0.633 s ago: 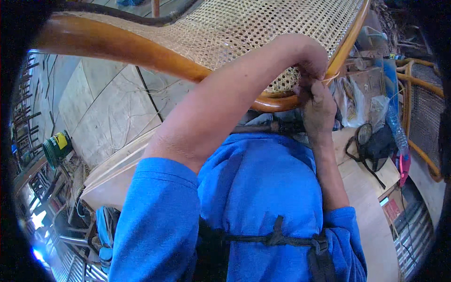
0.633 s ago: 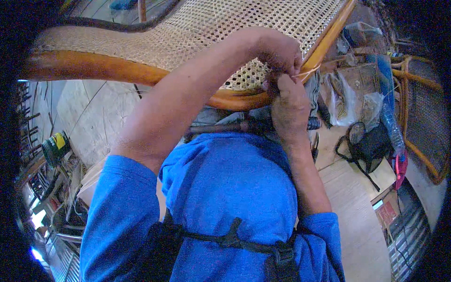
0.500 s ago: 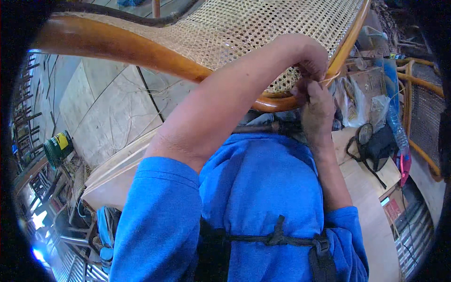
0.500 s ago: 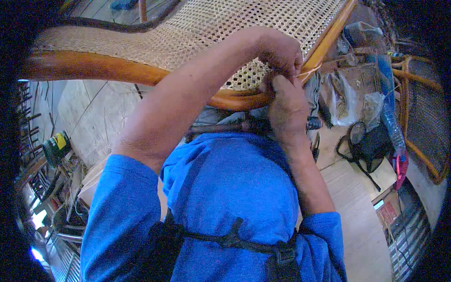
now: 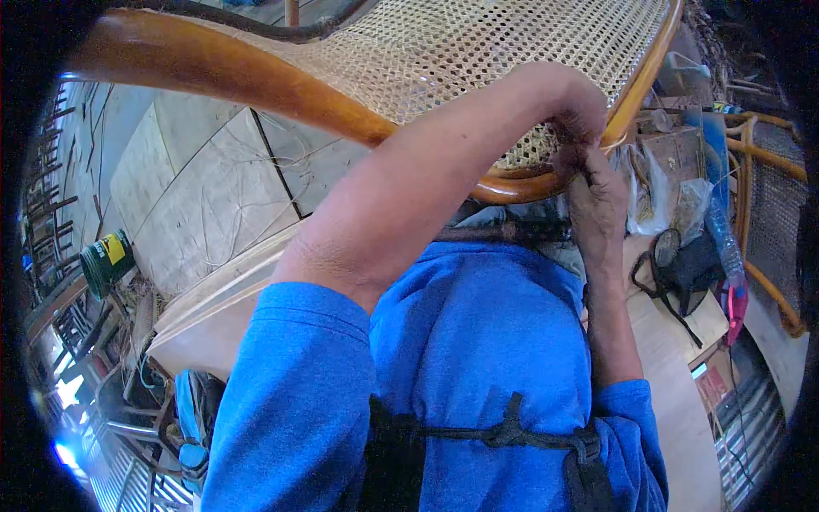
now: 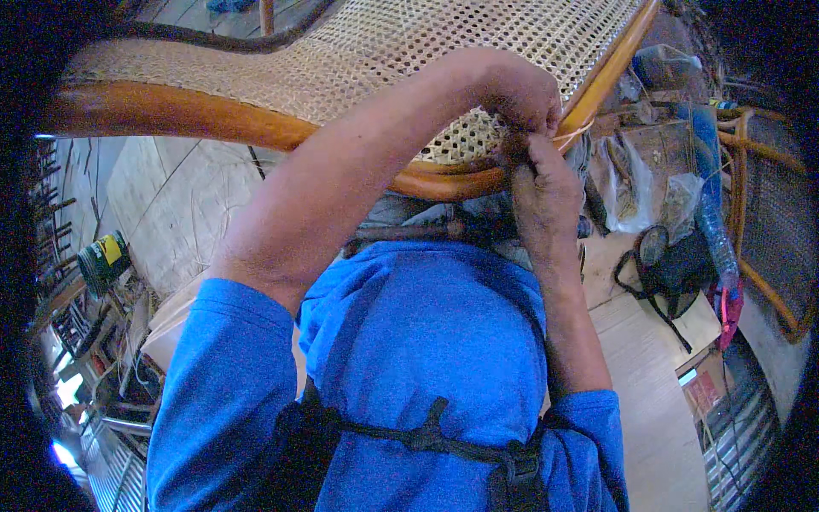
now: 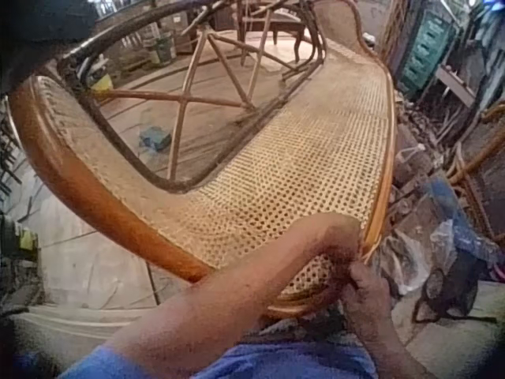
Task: The person is weaving a cane seat for a wooden chair. They use a hammer to tap thin strips of cane into the grooves along the chair's frame, securing the woven pattern. The process involves repeatedly threading the cane and tapping it into place.
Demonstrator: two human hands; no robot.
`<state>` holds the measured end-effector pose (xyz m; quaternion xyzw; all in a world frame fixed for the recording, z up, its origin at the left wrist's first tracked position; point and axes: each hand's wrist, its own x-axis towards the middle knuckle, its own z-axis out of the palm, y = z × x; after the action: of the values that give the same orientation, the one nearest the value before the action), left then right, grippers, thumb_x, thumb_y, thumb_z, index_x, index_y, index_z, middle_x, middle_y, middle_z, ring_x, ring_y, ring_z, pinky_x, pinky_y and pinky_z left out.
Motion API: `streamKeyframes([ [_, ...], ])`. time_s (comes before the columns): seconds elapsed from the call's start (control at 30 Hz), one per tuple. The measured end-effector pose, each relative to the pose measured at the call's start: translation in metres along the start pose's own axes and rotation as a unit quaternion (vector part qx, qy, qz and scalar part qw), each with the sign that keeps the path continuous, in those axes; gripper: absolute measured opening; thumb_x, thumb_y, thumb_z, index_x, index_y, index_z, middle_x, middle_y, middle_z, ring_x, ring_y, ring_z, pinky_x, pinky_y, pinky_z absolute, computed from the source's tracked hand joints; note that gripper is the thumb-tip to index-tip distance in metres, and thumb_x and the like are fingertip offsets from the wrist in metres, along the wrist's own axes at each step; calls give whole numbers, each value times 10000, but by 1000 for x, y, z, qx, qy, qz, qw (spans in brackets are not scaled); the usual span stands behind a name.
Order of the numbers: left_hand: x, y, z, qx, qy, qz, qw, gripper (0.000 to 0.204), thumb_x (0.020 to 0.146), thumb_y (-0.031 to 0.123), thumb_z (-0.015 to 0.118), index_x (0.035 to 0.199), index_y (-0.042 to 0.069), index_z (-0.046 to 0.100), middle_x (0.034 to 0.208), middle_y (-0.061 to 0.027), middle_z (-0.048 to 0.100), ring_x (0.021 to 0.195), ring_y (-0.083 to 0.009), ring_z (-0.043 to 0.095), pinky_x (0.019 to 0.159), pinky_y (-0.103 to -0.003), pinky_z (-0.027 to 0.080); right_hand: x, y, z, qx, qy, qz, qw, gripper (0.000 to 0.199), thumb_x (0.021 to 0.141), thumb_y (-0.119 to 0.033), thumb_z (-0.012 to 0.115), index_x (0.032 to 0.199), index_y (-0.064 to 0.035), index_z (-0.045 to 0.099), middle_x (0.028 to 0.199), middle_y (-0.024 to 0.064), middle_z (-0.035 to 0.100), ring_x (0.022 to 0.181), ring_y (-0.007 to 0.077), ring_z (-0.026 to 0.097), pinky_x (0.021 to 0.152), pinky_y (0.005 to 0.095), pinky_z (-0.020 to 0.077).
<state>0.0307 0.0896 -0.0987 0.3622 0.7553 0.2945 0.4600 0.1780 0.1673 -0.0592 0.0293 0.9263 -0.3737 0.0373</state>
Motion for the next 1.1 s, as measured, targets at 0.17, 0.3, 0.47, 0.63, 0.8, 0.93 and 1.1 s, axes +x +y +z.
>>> streamKeyframes([
  [0.17,10,-3,3,22,22,42,999,245,691,130,626,923,88,694,770,-40,666,659,-166,563,624,-346,461,4,12,0,-5,-1,10,1000,160,819,4,509,944,-36,600,831,93,636,784,155,588,721,294,458],
  [0.3,17,-8,7,23,31,18,999,267,666,121,637,924,86,694,773,-51,670,662,-170,574,621,-350,465,5,6,1,-7,-3,-4,1000,149,821,-1,514,940,-38,596,823,96,635,776,157,588,720,297,459],
  [0.47,6,2,1,49,26,40,998,264,657,126,645,913,77,691,763,-53,667,651,-173,572,600,-352,464,5,9,6,-66,16,-43,997,137,831,-26,543,959,-41,589,857,113,645,824,212,619,743,315,469],
  [0.63,8,-2,3,34,21,43,998,254,661,131,645,904,69,687,731,-50,657,628,-172,563,582,-360,455,4,11,10,-45,15,-54,997,200,837,-18,549,1031,-53,582,928,136,647,878,247,625,768,331,469],
  [0.8,8,-1,3,56,30,57,996,243,662,121,643,897,83,692,753,-54,667,660,-172,591,614,-348,473,2,16,11,-42,32,-52,997,253,850,-34,550,1101,-68,568,951,142,642,887,225,619,773,322,464],
  [0.93,18,-13,9,34,36,36,998,233,664,116,645,891,89,695,745,-46,664,652,-162,584,612,-337,472,0,12,13,-79,29,-38,996,175,856,-56,561,1030,-47,572,893,127,633,841,205,610,763,310,463],
  [1.1,18,-14,6,59,12,51,997,208,676,134,656,874,79,689,710,-24,645,621,-148,557,583,-322,456,1,22,9,-45,21,-87,995,79,846,-18,543,922,-29,565,822,101,611,783,177,591,733,290,467],
])
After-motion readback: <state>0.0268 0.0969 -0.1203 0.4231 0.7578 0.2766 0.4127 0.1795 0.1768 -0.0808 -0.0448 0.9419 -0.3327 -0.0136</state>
